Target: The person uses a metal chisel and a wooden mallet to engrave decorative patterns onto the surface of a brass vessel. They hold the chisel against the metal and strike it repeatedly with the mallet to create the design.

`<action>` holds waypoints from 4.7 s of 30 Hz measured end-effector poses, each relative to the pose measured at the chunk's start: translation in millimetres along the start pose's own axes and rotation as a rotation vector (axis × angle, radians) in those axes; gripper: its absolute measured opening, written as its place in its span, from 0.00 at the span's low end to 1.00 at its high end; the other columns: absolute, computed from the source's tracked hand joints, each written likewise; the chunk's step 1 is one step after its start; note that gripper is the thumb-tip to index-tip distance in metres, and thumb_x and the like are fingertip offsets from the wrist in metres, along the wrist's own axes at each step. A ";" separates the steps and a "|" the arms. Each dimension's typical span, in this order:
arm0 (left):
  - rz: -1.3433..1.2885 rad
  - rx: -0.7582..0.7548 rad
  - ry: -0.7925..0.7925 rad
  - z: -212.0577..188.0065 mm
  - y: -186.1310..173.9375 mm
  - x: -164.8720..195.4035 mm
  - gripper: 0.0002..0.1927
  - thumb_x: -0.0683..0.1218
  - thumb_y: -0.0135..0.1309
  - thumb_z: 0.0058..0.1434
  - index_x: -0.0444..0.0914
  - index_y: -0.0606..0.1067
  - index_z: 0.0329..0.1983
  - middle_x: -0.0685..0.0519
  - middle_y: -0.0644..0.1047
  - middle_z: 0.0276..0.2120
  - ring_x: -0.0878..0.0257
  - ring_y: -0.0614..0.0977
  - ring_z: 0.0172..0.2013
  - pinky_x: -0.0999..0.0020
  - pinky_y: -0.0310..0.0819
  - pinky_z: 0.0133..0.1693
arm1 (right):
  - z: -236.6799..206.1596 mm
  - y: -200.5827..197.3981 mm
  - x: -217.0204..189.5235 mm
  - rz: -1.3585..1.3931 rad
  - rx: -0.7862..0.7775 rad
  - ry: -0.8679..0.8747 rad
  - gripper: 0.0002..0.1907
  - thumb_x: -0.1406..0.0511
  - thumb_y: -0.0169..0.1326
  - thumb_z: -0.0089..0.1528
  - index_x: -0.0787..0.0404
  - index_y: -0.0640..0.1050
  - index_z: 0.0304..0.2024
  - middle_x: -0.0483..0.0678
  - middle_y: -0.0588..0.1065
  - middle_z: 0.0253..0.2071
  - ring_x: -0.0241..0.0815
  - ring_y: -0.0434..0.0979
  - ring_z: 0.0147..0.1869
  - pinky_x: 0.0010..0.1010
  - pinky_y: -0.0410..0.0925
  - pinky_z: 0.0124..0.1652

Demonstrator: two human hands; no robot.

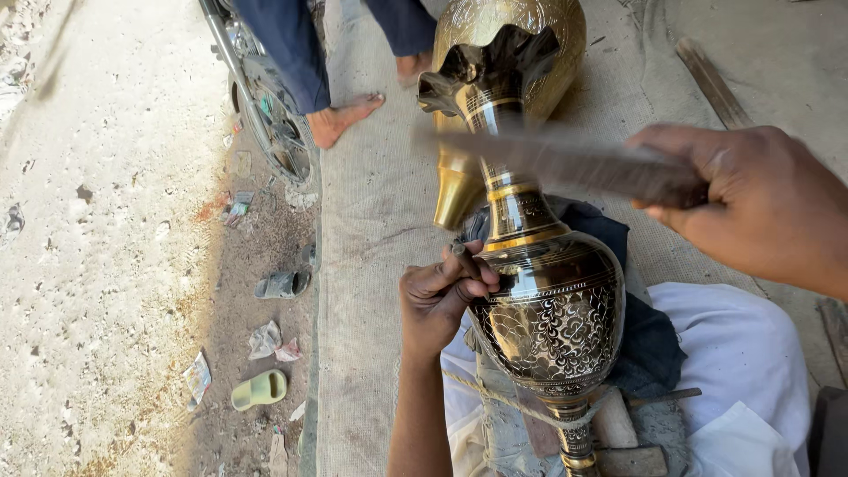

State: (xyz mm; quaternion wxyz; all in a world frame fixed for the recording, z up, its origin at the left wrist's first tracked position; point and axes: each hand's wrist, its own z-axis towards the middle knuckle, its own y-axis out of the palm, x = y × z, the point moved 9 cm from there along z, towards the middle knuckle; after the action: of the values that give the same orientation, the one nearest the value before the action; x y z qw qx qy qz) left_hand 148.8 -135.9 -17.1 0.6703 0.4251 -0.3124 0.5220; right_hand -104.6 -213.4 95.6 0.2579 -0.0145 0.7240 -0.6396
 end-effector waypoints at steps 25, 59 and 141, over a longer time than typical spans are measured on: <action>-0.087 0.020 -0.072 -3.6 -9.0 -16.8 0.04 0.32 0.61 0.61 0.33 0.81 0.33 0.50 0.82 0.30 0.62 0.84 0.37 0.60 0.77 0.54 | -7.8 -23.3 -58.2 -0.405 0.176 -0.345 0.31 0.65 0.59 0.47 0.47 0.79 0.55 0.40 0.82 0.32 0.37 0.80 0.28 0.32 0.72 0.31; -0.628 0.678 -0.128 1.9 -32.9 -95.4 0.25 0.40 0.48 0.70 0.36 0.63 0.70 0.52 0.77 0.42 0.67 0.80 0.40 0.70 0.83 0.41 | -86.2 194.2 84.5 1.072 -0.017 0.301 0.31 0.55 0.74 0.49 0.73 0.77 0.40 0.49 0.76 0.31 0.39 0.74 0.33 0.31 0.73 0.35; 1.140 -0.476 0.234 -63.0 166.4 40.0 0.34 0.29 0.60 0.53 0.47 0.76 0.62 0.58 0.83 0.46 0.61 0.87 0.42 0.69 0.83 0.46 | -213.4 107.7 114.8 0.686 0.587 0.202 0.18 0.74 0.62 0.59 0.62 0.77 0.51 0.52 0.80 0.40 0.46 0.78 0.37 0.34 0.70 0.38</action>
State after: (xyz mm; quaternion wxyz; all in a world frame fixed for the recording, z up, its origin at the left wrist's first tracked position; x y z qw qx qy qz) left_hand -3.0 -46.4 30.0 0.3927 -0.0291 -0.5222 0.7564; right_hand -254.4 -38.2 -35.3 0.3760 0.3621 0.4968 -0.6934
